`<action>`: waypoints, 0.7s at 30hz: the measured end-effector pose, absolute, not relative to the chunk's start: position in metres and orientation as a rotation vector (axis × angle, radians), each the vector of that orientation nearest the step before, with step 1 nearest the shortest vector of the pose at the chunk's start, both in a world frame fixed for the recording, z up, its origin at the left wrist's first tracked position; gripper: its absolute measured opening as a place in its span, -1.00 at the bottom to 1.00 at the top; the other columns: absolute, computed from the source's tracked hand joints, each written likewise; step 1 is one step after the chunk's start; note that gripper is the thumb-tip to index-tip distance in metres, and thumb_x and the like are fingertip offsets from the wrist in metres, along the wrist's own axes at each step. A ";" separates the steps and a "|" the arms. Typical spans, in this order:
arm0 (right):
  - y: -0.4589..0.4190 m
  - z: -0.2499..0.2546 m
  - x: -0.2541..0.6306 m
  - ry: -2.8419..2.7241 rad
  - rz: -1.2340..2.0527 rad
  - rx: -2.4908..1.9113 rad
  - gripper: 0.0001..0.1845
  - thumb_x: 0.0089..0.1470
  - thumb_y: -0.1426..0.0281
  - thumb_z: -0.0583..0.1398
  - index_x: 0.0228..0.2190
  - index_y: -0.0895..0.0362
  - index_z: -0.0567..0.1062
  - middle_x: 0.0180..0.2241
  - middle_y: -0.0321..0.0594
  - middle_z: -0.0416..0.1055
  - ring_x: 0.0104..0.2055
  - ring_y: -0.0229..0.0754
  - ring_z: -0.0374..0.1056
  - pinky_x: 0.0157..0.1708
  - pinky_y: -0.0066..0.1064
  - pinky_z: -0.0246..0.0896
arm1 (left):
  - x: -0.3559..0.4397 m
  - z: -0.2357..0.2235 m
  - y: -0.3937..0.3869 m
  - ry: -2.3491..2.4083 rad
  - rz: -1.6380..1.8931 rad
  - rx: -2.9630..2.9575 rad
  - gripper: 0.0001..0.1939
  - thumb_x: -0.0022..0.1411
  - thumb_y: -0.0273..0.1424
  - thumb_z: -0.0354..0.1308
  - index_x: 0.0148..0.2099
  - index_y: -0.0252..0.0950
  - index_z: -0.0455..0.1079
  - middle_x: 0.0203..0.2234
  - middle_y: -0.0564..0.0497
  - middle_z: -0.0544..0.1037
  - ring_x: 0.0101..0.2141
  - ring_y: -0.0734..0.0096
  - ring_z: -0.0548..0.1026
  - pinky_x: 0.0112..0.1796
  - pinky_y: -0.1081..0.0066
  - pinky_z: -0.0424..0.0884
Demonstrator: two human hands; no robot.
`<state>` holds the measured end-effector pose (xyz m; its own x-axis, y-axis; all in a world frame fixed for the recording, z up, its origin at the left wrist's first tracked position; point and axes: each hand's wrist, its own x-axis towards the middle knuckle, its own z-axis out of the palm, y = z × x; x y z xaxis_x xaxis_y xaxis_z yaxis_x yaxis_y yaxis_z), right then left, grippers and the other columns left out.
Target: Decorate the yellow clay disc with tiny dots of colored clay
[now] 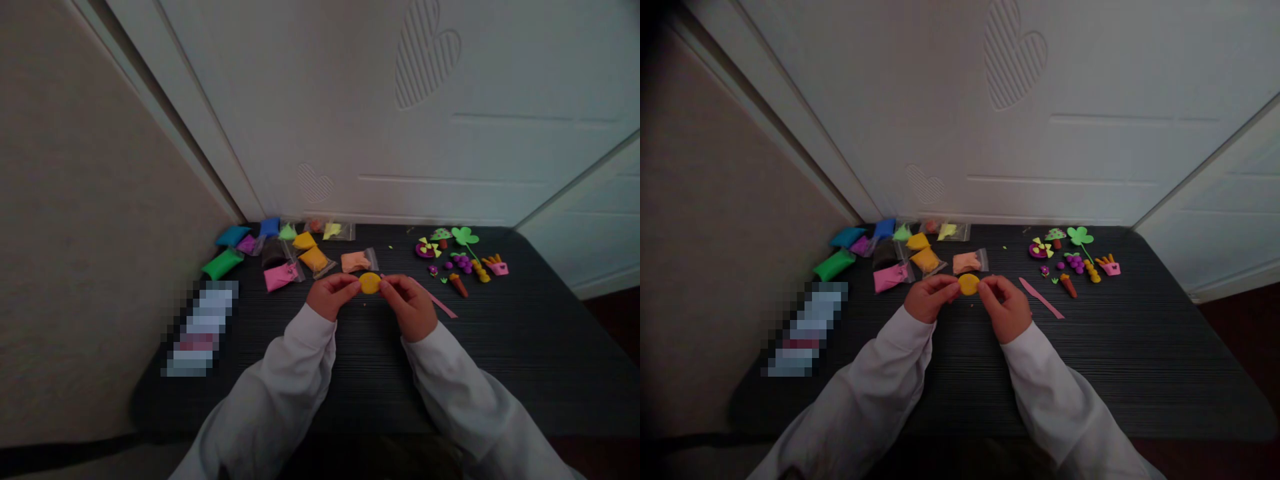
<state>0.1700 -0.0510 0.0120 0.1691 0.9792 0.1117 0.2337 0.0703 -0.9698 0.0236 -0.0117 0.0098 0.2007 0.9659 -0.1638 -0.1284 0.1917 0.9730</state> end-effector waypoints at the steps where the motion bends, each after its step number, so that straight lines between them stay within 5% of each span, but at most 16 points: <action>1: -0.051 0.012 0.170 -1.281 0.902 -1.380 -0.74 -0.09 0.21 0.11 -0.42 0.14 0.42 -0.47 -0.26 0.39 -0.43 -0.26 0.30 -0.40 -0.41 0.20 | 0.024 0.010 -0.012 1.052 1.011 1.040 -0.76 -0.24 -0.32 0.23 -0.46 -0.38 0.40 -0.69 0.11 0.41 -0.66 0.69 0.26 -0.57 0.55 0.15; 21: -0.053 0.013 0.168 -1.342 0.935 -1.386 -0.72 -0.08 0.23 0.11 -0.33 0.12 0.43 -0.38 -0.22 0.41 -0.35 -0.22 0.32 -0.30 -0.35 0.20 | 0.028 0.006 -0.012 1.019 1.067 0.962 -0.72 -0.27 -0.35 0.26 -0.43 -0.38 0.37 -0.65 0.10 0.44 -0.64 0.67 0.30 -0.55 0.55 0.18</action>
